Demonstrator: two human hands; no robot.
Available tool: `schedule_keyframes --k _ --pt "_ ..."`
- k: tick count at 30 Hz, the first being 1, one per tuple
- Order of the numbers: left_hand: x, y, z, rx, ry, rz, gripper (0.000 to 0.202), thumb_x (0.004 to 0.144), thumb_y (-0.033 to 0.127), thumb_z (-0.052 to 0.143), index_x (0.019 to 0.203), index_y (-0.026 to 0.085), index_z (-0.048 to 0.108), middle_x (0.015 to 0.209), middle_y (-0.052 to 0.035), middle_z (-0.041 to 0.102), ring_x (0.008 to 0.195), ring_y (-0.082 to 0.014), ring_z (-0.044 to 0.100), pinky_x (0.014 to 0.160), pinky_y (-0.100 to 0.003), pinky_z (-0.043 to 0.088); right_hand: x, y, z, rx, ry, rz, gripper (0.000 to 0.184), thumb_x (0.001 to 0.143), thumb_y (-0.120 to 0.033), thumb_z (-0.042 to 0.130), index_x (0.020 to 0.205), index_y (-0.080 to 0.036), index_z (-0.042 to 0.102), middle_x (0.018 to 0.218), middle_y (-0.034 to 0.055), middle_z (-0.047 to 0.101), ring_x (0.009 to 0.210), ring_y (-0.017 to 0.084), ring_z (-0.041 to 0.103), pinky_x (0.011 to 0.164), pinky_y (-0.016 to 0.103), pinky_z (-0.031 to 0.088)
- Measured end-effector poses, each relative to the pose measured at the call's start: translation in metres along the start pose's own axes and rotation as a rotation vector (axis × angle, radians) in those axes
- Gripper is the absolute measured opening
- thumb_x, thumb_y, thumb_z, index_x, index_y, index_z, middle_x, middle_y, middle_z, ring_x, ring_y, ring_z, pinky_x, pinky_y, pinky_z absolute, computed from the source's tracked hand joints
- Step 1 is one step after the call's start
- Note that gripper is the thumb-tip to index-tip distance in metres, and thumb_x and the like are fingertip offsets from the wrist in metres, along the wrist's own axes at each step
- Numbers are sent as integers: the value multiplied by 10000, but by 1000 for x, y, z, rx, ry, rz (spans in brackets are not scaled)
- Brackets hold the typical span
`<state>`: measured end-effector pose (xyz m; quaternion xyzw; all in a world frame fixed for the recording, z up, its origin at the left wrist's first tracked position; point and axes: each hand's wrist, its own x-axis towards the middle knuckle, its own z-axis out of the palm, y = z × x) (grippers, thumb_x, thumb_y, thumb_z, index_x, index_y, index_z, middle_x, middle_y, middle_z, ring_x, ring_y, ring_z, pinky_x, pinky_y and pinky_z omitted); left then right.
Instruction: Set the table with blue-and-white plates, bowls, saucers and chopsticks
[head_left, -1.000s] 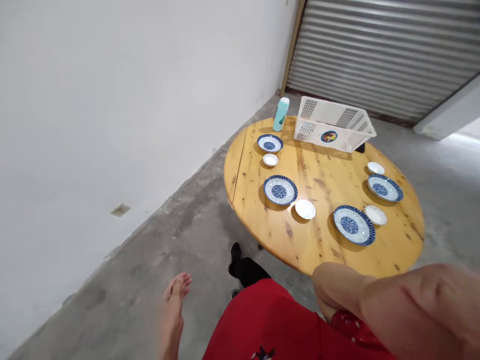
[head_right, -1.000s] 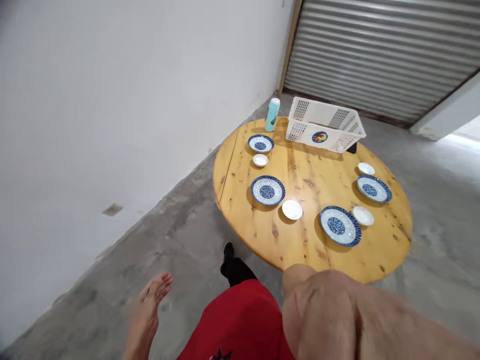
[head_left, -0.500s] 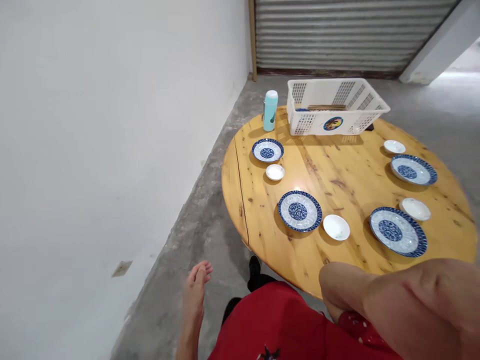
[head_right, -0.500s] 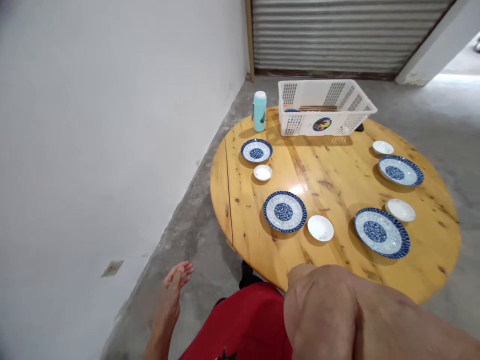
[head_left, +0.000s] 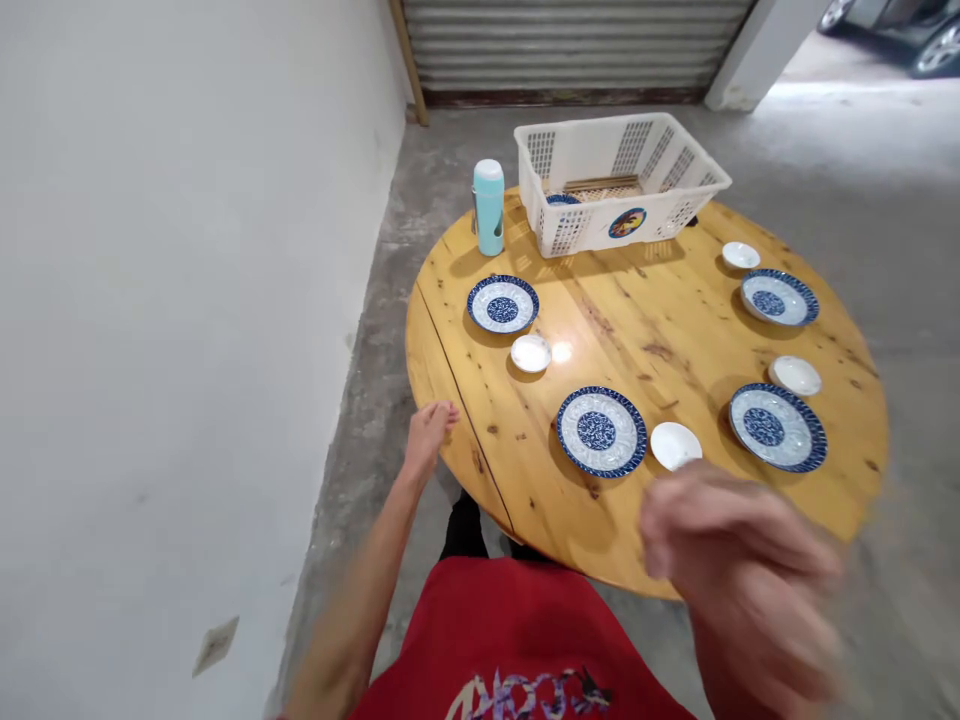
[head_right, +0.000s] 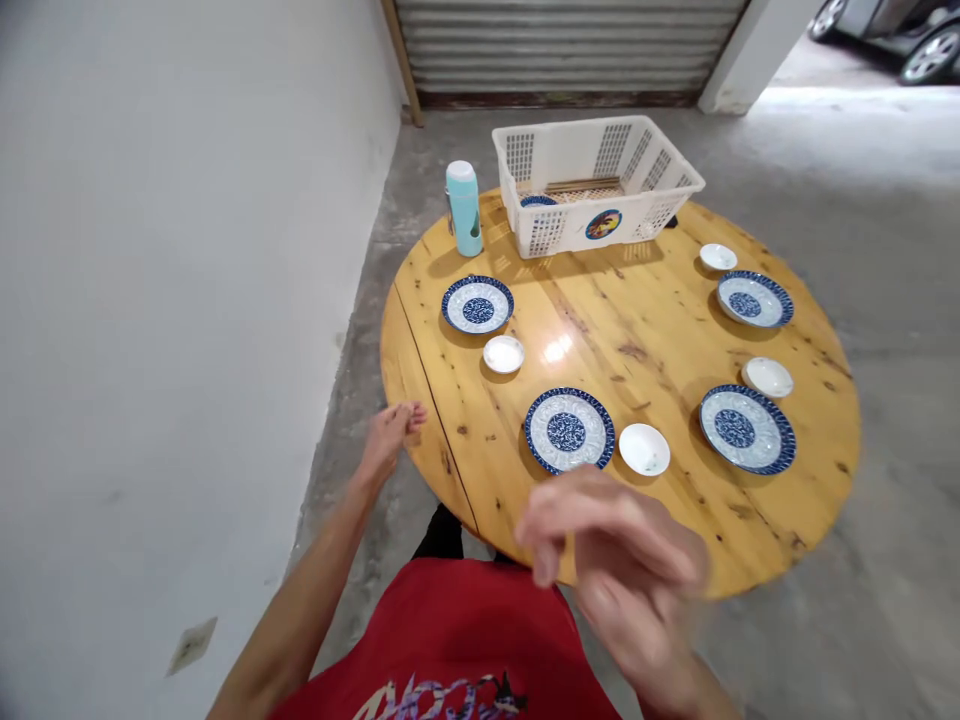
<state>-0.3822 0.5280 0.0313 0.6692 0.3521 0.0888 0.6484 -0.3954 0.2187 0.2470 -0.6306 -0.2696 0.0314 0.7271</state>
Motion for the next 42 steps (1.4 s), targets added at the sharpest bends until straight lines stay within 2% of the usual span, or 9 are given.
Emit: schedule_keyframes --k 3,6,8,14,20,26,32,37,42 --pt "77 24 20 -12 -63 -31 264 874 387 571 828 138 645 823 -101 724 710 -130 670 673 -239 518 12 64 37 10 64 189 147 939 -261 615 1029 -226 725 851 43 706 574 116 591 563 284 520" --pt "139 43 39 9 -114 -53 241 907 353 560 812 139 613 778 -75 703 666 -108 656 637 -212 515 10 117 64 5 177 442 148 917 -308 641 991 -201 712 813 38 716 556 113 595 535 257 502" --pt "168 53 50 26 -150 -74 253 925 344 559 796 130 601 747 -58 684 633 -94 644 628 -203 519 7 138 79 10 259 571 189 899 -361 651 953 -188 703 803 40 717 551 109 587 535 251 491" --pt "226 66 80 107 -233 -95 253 969 271 513 798 96 578 635 -16 625 580 -94 633 564 -192 518 12 163 105 35 505 743 267 803 -425 690 891 -173 685 774 34 708 528 102 558 521 246 457" --pt "252 66 98 245 -246 -67 160 921 140 507 781 77 552 598 12 584 516 -77 589 499 -179 490 9 181 105 69 662 784 273 768 -420 692 890 -177 666 766 20 692 523 98 560 527 240 457" --pt "249 72 102 288 -163 -5 109 806 59 489 716 116 512 567 48 531 446 -59 492 491 -198 498 3 182 96 53 686 760 283 775 -415 676 917 -171 660 789 22 698 529 93 561 528 237 452" --pt "210 94 75 306 -125 201 114 811 178 519 701 149 513 593 59 523 536 -84 533 641 -285 595 -1 178 63 32 698 704 313 795 -461 669 922 -175 664 788 18 703 538 91 569 520 223 451" --pt "129 104 69 341 -320 300 190 796 361 587 762 174 590 658 50 544 591 -99 508 623 -255 572 -1 178 21 -35 824 659 403 816 -536 642 985 -171 664 833 27 702 547 88 564 530 225 443" --pt "52 76 104 394 -655 164 239 808 419 585 760 186 611 663 16 563 601 -135 523 565 -237 500 -11 178 -18 -161 852 675 508 896 -612 517 1119 -170 628 855 29 664 562 115 570 523 245 428"
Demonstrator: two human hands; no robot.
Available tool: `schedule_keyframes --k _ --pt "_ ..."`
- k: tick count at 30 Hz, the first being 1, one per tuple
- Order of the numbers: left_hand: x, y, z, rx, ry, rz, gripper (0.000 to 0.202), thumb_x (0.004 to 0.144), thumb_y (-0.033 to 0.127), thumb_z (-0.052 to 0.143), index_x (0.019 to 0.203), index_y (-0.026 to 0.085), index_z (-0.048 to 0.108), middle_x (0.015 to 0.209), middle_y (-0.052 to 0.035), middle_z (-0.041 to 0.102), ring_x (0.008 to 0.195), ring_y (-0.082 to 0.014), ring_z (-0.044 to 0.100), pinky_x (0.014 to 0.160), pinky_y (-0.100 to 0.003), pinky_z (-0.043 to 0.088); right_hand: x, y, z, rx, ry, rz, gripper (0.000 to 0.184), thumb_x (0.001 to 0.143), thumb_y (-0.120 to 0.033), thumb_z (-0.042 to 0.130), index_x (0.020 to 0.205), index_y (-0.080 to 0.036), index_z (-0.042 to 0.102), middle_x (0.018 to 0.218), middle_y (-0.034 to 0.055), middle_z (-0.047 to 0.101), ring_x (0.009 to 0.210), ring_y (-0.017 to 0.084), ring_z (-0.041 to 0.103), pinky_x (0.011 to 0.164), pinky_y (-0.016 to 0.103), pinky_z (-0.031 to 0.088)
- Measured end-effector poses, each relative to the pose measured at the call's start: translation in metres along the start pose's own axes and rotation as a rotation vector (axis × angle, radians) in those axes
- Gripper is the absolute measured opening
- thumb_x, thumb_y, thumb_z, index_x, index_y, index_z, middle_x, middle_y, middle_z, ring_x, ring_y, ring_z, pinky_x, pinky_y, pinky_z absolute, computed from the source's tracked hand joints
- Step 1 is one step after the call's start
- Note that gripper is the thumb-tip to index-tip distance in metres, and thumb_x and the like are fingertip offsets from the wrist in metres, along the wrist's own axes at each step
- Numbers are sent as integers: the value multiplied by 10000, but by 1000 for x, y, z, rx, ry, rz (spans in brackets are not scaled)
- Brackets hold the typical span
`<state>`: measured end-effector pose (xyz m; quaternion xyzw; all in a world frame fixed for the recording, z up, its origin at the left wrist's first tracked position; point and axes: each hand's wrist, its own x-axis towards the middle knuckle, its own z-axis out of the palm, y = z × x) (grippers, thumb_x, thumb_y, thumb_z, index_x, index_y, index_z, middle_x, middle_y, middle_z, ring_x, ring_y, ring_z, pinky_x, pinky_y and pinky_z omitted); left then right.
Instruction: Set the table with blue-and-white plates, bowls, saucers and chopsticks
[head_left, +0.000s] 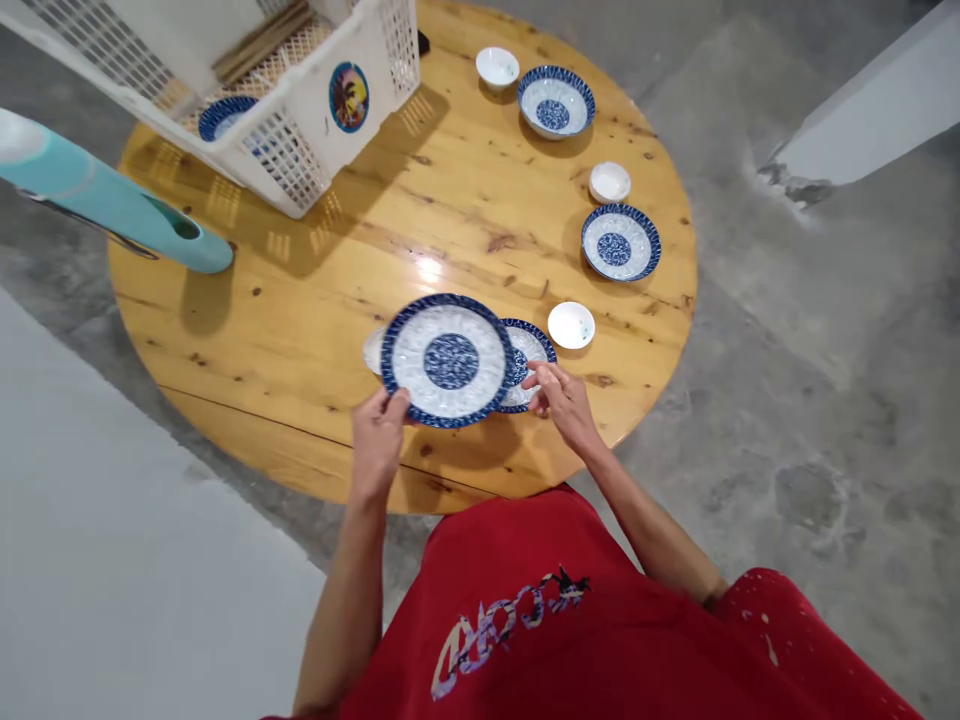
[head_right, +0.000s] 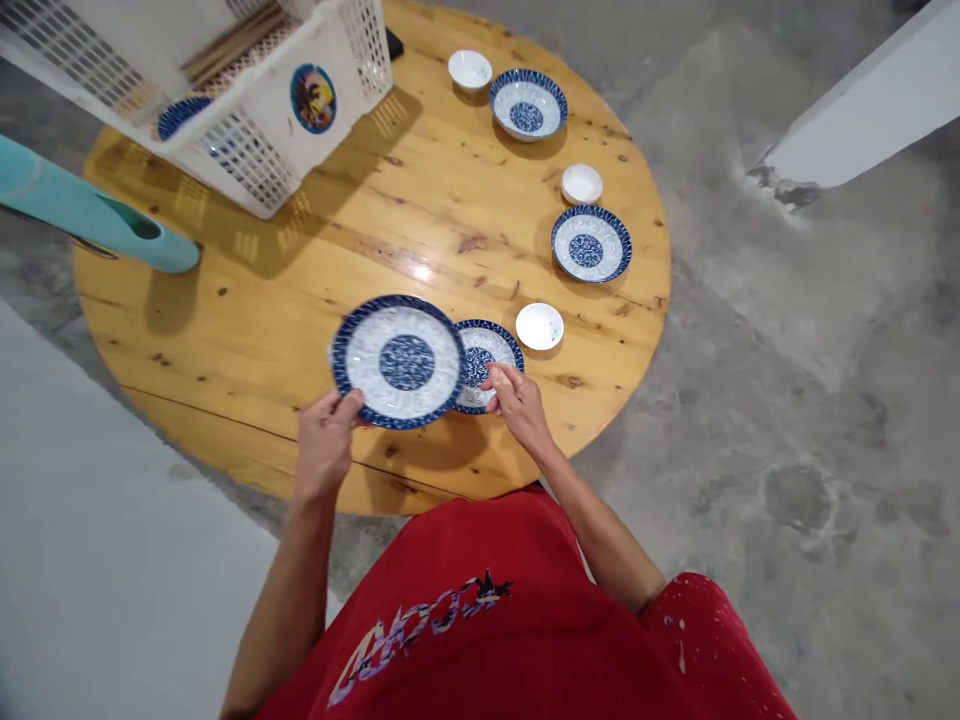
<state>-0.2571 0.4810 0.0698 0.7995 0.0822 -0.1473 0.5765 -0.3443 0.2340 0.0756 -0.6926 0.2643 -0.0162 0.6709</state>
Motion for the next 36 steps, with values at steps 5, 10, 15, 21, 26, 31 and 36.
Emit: schedule_keyframes --k 5,10,15,21,26,31,36 --pt "-10 -9 60 6 -243 -46 258 829 418 539 754 181 611 654 1 568 567 -145 527 522 -250 469 8 17 -30 -392 66 -134 379 925 -537 469 768 -201 547 606 -31 469 576 131 453 566 261 357" --pt "-4 -21 83 126 -311 -33 277 858 426 496 745 193 593 669 -13 605 568 -170 575 548 -268 467 17 38 -50 -552 81 -89 320 884 -464 430 669 -227 426 566 -33 415 556 141 417 554 270 300" --pt "8 -17 87 500 -315 16 320 924 417 442 727 215 592 570 -24 609 625 -208 621 637 -282 410 34 46 -54 -750 54 -9 307 890 -409 437 653 -215 455 551 4 509 566 170 507 570 275 290" --pt "20 -9 87 819 -250 38 367 936 455 474 722 210 646 754 -102 708 794 -254 649 657 -298 343 48 45 -52 -1158 4 33 396 961 -439 439 784 -159 655 755 113 700 730 230 625 606 297 262" --pt "24 -7 87 885 -265 21 399 927 483 481 693 216 663 815 -125 734 828 -274 658 644 -307 318 51 39 -51 -1264 -40 101 424 983 -461 430 881 -160 712 867 135 735 808 245 652 607 302 242" --pt "29 -5 85 895 -268 12 416 915 503 494 645 222 639 777 -108 731 777 -253 645 618 -304 280 52 38 -49 -1286 -63 125 424 988 -472 440 884 -162 710 841 120 730 789 234 650 597 297 229" --pt "33 -7 83 884 -270 25 440 907 512 503 598 216 606 712 -87 704 735 -236 630 604 -302 261 54 39 -47 -1324 -61 122 436 998 -487 430 890 -165 704 870 122 746 820 248 674 590 301 234"
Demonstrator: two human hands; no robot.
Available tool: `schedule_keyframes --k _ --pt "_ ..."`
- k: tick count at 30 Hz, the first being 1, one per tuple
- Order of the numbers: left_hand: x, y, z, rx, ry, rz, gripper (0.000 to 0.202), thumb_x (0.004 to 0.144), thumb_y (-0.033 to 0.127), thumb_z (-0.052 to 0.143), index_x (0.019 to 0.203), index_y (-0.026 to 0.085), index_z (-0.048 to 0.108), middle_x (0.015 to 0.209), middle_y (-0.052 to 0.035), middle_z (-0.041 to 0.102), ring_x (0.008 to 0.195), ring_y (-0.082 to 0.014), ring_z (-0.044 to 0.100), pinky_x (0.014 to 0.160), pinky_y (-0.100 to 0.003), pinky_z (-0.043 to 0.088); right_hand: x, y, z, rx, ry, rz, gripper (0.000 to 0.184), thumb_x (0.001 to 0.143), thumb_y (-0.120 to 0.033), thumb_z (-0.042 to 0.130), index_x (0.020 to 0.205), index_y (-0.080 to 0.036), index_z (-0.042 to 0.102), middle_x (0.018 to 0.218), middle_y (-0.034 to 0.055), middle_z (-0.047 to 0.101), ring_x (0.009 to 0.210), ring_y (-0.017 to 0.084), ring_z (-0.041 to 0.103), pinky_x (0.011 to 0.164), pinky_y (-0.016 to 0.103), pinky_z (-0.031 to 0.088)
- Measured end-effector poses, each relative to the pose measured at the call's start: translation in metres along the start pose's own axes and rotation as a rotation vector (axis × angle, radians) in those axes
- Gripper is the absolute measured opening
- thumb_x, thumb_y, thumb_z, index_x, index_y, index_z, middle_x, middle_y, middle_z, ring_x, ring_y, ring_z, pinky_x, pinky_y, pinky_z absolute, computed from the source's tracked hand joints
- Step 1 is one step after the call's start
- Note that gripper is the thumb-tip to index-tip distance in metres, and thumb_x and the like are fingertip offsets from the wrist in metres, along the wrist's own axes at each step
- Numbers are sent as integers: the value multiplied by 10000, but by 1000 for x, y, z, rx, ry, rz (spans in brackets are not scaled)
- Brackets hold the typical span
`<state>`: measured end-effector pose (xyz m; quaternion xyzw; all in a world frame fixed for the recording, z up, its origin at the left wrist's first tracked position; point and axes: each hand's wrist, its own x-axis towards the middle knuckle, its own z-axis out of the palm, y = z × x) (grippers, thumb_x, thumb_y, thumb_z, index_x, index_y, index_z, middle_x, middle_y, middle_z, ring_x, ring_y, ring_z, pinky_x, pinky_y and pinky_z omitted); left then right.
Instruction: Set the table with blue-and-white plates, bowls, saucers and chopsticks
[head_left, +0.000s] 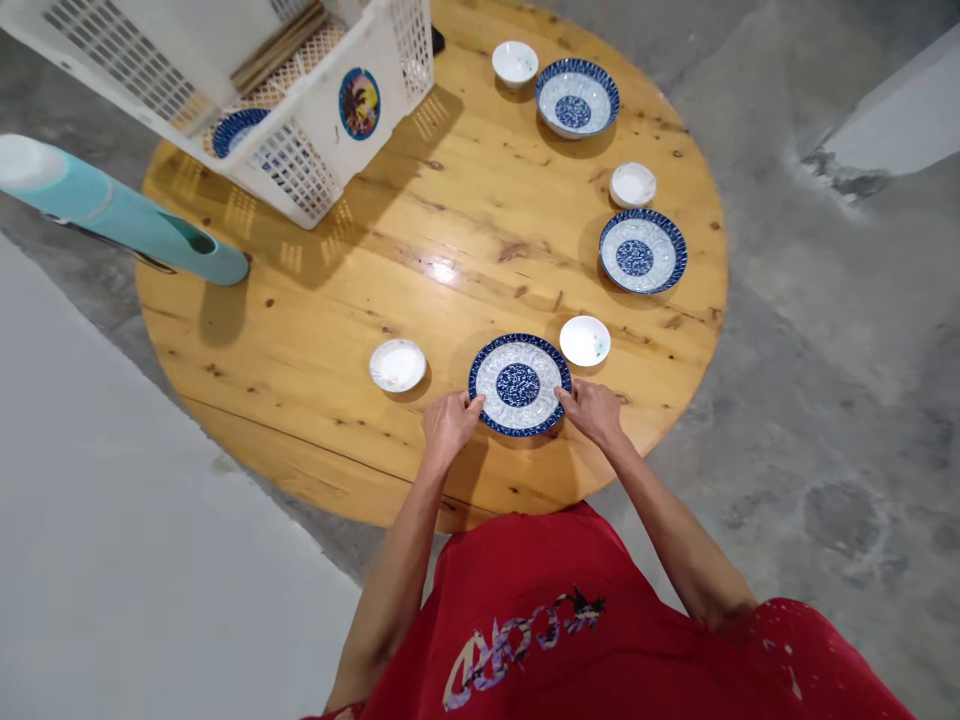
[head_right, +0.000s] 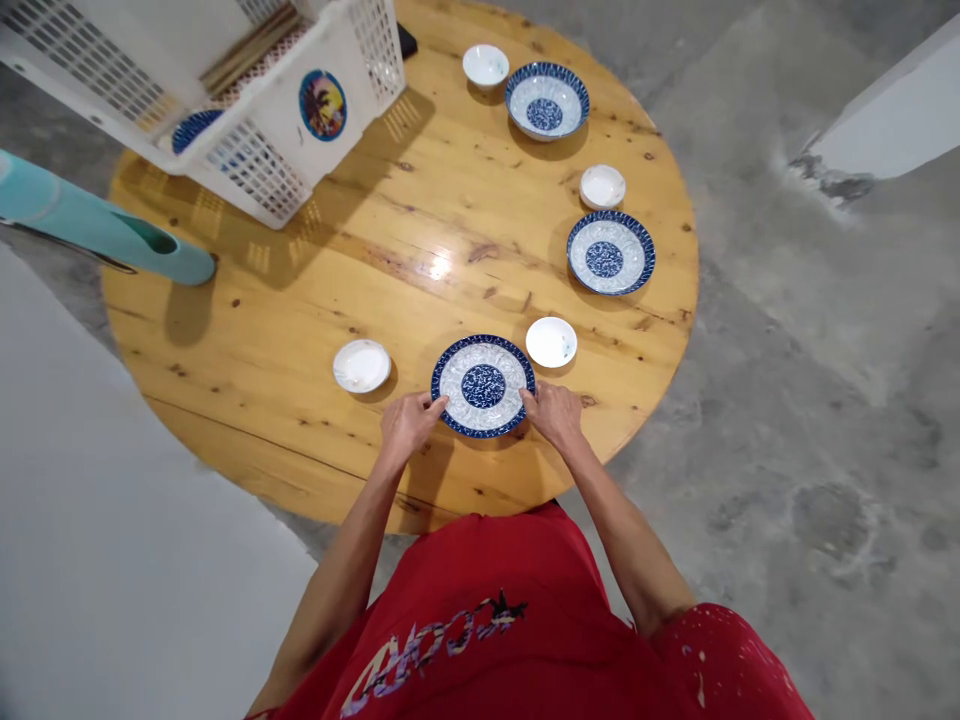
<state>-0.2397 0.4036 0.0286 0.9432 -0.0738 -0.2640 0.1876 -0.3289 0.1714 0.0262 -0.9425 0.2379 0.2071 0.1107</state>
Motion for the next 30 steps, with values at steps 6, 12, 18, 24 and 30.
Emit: schedule_keyframes --k 6,12,18,24,30 --pt "3 -3 -2 47 12 36 459 907 545 483 587 228 570 712 -96 693 722 -261 628 612 -311 268 1 -7 -3 -16 -11 17 455 1017 -507 402 1027 -170 708 962 149 760 891 270 705 642 288 338" --pt "6 -8 1 76 84 60 397 908 586 475 755 242 603 760 -111 701 754 -293 652 636 -314 324 0 -6 0 58 12 53 505 1002 -580 407 1117 -162 665 982 173 753 937 296 709 736 305 429" --pt "20 -8 12 -226 62 203 253 882 443 504 794 215 572 760 -72 670 745 -247 623 663 -302 407 -1 0 22 634 31 -6 329 958 -461 490 908 -166 626 839 76 723 753 212 682 654 250 460" --pt "1 -4 11 -272 154 228 232 885 333 491 688 213 475 662 -13 561 667 -177 526 631 -270 354 -21 -3 42 1100 78 12 228 797 -384 552 699 -178 549 589 -19 560 559 151 552 508 215 409" --pt "-51 -9 11 -243 261 452 203 943 329 479 796 199 529 725 -36 597 700 -180 566 678 -281 374 -95 -3 60 1240 322 38 287 795 -441 610 752 -157 617 646 -8 568 601 138 482 559 242 396"
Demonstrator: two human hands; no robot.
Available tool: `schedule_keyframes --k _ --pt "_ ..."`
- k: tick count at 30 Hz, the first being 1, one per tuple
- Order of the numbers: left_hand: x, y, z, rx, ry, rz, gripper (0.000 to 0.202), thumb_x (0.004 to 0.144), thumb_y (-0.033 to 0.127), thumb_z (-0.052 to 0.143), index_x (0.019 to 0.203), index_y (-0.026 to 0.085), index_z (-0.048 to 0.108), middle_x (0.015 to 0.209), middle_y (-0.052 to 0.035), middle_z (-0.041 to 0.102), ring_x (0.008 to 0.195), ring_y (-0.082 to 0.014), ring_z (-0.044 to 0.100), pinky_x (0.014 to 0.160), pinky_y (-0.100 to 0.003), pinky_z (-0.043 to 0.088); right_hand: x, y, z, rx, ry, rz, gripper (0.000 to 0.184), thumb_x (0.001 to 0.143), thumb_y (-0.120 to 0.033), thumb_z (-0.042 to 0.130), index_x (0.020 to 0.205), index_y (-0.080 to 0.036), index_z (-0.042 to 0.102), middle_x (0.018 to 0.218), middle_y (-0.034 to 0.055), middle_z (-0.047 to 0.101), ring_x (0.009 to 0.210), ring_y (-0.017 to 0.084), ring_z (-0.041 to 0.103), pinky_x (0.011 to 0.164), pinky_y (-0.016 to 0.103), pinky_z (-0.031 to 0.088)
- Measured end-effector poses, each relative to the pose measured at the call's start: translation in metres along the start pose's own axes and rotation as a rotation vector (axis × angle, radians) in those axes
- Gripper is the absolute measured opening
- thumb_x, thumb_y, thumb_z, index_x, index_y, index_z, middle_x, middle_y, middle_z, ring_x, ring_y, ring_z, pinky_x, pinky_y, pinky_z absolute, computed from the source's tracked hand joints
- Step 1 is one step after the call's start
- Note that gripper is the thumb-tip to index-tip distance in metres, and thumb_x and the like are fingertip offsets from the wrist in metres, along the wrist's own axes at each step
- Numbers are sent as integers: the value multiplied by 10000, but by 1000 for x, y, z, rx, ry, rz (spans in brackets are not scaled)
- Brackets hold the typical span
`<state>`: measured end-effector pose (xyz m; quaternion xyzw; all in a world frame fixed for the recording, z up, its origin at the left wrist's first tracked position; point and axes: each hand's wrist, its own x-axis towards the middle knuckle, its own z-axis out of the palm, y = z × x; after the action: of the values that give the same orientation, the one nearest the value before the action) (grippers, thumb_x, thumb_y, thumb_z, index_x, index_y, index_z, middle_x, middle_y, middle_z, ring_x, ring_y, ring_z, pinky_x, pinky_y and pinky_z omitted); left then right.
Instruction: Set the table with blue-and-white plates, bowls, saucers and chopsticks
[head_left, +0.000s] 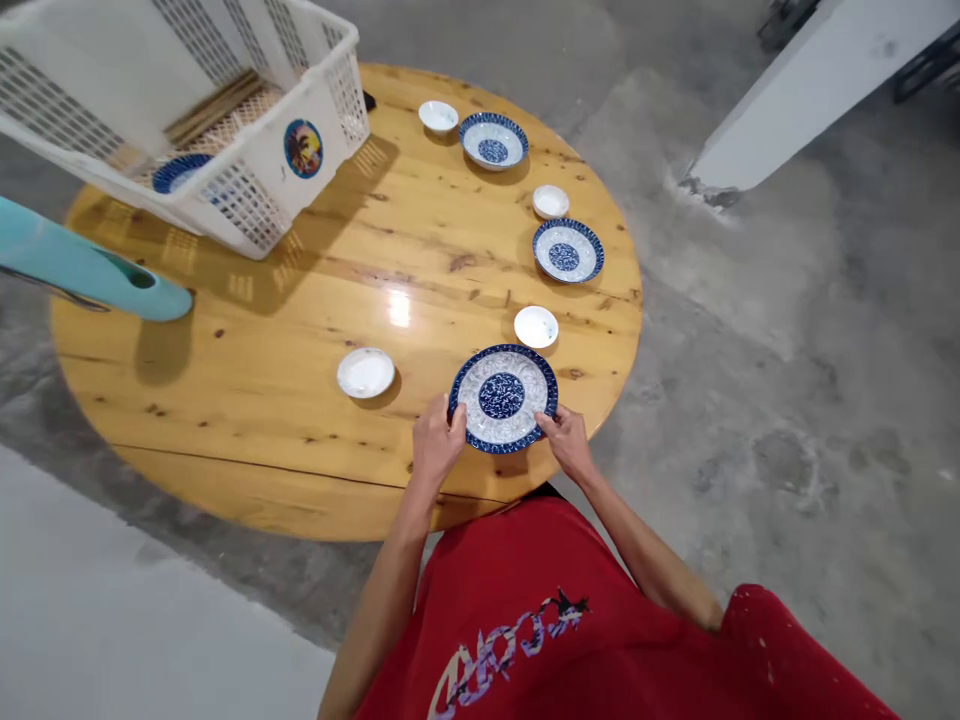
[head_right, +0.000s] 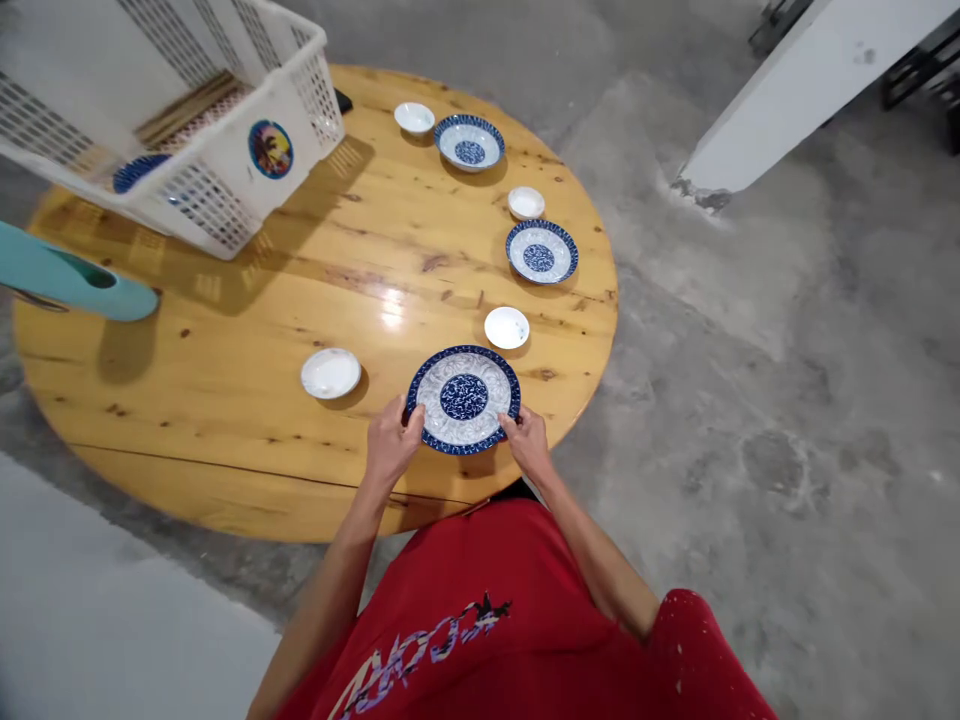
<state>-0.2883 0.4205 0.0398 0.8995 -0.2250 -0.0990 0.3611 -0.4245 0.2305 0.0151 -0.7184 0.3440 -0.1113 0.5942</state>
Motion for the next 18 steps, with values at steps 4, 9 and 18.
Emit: schedule_keyframes --k 4,9,18 --pt "-22 14 3 -26 -3 136 190 972 323 443 910 191 565 840 -72 649 797 -198 613 729 -286 412 -38 -1 -12 41 132 5 300 803 -442 625 823 -146 669 727 14 633 659 151 514 624 257 420" --pt "-36 31 11 -37 -21 117 195 961 327 446 842 204 541 779 -54 625 744 -191 597 704 -282 411 -52 3 -29 69 142 17 317 797 -446 623 815 -136 684 725 20 648 655 151 516 623 257 417" --pt "-51 113 89 -148 -37 -72 243 900 396 457 758 210 522 658 14 529 617 -145 477 626 -259 360 -33 31 -143 60 10 -2 322 802 -454 577 779 -140 645 675 8 583 618 143 492 544 232 402"
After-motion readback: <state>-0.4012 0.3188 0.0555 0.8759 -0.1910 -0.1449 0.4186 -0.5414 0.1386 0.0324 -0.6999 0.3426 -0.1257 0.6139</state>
